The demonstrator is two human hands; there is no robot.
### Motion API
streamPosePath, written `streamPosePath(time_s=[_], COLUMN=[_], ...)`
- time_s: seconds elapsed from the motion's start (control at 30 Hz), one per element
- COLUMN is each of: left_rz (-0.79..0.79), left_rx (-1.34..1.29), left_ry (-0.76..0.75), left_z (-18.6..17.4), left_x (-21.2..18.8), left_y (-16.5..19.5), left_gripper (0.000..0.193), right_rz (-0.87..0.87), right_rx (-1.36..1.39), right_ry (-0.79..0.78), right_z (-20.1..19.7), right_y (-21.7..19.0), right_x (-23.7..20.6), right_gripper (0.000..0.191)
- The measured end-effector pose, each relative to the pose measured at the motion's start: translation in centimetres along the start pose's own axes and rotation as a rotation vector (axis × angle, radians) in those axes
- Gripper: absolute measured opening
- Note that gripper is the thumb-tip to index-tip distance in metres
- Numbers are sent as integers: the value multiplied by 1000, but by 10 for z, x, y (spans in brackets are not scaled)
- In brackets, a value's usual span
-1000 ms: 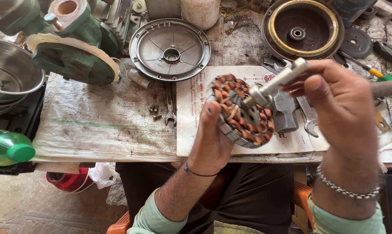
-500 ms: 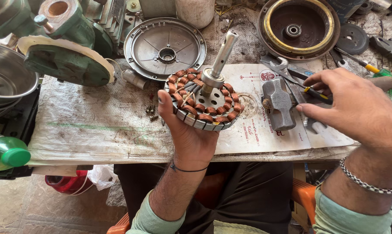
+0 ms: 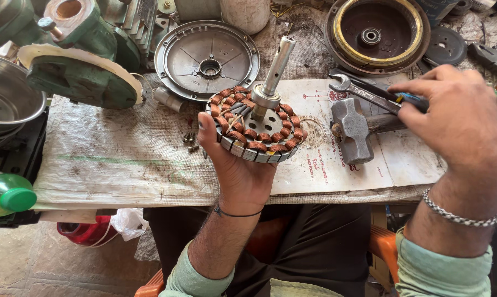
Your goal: The person assembles a fan motor rotor at a cluttered workbench. They hold a stack of copper-wound laminations, work on the shaft with a knife-like tool, insert the central shaft through the coil stack, tap it with a hammer to seat it, fit the rotor into a metal housing, and press a bearing onto the shaft by hand.
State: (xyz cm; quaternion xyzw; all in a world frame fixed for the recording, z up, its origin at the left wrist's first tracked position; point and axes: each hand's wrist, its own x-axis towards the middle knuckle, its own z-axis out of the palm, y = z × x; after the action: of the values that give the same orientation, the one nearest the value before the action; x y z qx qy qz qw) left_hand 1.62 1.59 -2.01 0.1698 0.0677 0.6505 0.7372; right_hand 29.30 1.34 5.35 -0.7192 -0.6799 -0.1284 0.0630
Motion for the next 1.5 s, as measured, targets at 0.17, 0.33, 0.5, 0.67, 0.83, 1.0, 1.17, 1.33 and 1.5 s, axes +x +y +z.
streamPosePath(time_s=[0.17, 0.33, 0.5, 0.67, 0.83, 1.0, 1.17, 1.33, 1.5], left_rz=[21, 27, 8, 10, -25, -44, -22, -17, -19], left_rx=[5, 16, 33, 23, 34, 39, 47, 38, 53], left_ry=[9, 39, 40, 30, 56, 78, 77, 65, 51], left_z=[0, -1, -2, -2, -2, -2, -2, -1, 0], left_x=[1, 1, 0, 0, 0, 0, 1, 0, -1], left_y=[0, 0, 0, 0, 0, 0, 1, 1, 2], left_gripper=[87, 85, 87, 88, 91, 92, 90, 90, 89], right_rz=[-61, -19, -67, 11, -29, -59, -153, -164, -118], right_rx=[146, 234, 208, 96, 20, -69, 97, 128, 106], right_ry=[-82, -156, -134, -233, -220, -238, -117, -55, -85], right_z=[7, 16, 23, 28, 30, 25, 25, 28, 19], right_y=[11, 17, 17, 14, 9, 4, -2, -4, -9], right_x=[6, 10, 11, 13, 9, 6, 6, 7, 6], right_gripper=[38, 51, 57, 60, 65, 61, 48, 47, 43])
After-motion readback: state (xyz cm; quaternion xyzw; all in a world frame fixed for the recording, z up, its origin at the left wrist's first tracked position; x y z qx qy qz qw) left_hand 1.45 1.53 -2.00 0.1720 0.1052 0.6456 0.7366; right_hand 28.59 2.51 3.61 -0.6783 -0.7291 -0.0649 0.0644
